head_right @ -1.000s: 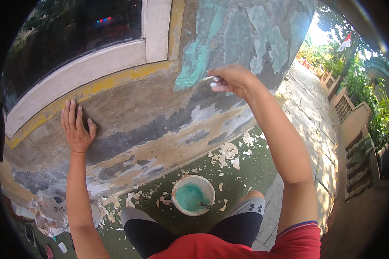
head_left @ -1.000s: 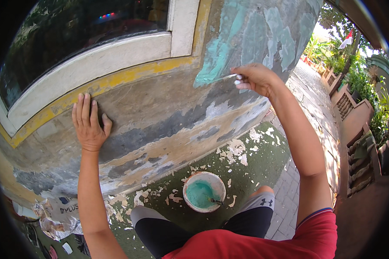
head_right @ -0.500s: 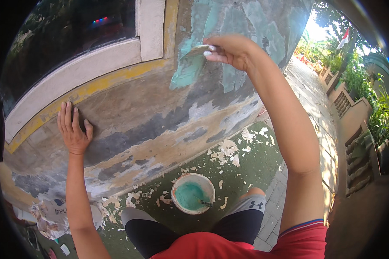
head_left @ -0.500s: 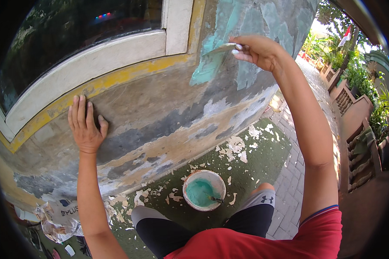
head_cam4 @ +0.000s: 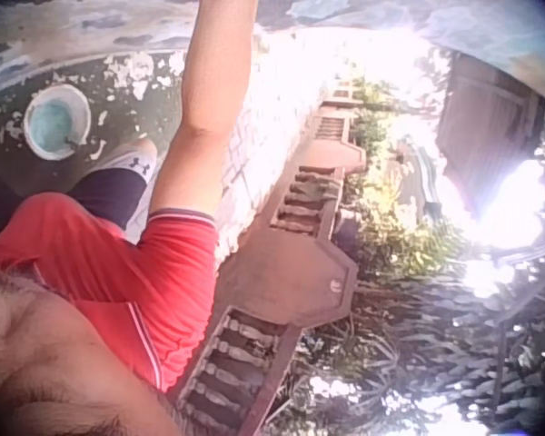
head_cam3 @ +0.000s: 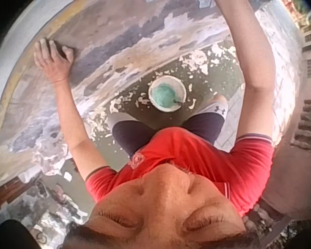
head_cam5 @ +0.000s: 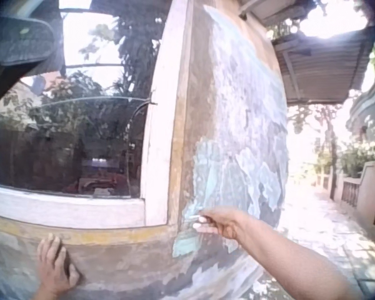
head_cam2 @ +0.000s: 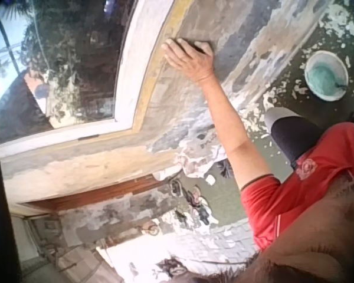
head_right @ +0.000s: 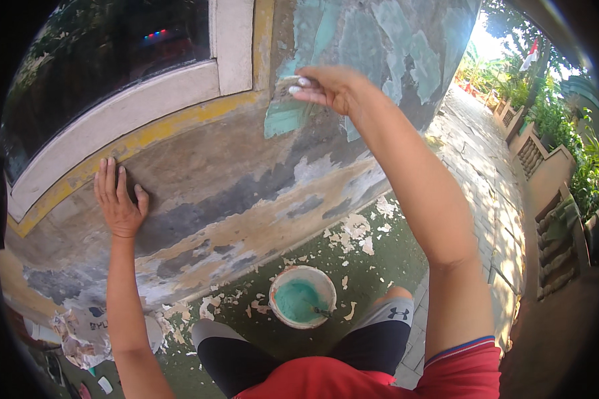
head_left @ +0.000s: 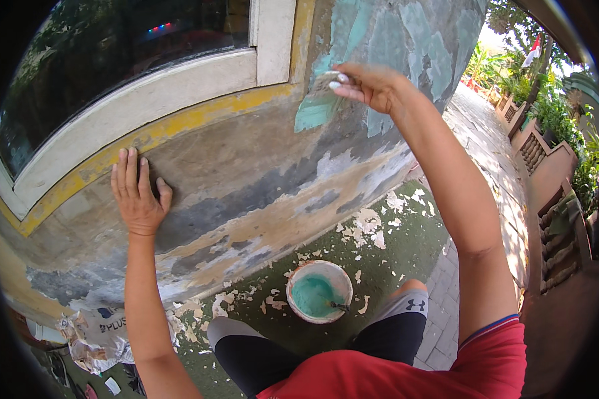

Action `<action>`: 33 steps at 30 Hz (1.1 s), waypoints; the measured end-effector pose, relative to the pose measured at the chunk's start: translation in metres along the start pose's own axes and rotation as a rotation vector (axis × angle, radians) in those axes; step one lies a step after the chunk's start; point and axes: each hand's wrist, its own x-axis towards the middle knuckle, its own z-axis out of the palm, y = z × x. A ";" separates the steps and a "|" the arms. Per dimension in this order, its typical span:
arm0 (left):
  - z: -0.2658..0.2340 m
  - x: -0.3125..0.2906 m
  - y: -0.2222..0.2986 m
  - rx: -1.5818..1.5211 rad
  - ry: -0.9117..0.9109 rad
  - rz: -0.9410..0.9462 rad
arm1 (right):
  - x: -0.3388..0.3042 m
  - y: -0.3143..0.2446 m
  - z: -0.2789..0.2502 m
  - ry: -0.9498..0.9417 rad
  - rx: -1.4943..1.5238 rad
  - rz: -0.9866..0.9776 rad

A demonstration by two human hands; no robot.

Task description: The person applies plaster to an exterior wall using a putty knife, dipping the knife into a bucket of plaster mixture between applications.

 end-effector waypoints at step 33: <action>-0.001 0.000 0.000 0.014 -0.002 0.007 | -0.042 -0.040 -0.048 -0.026 -0.291 0.039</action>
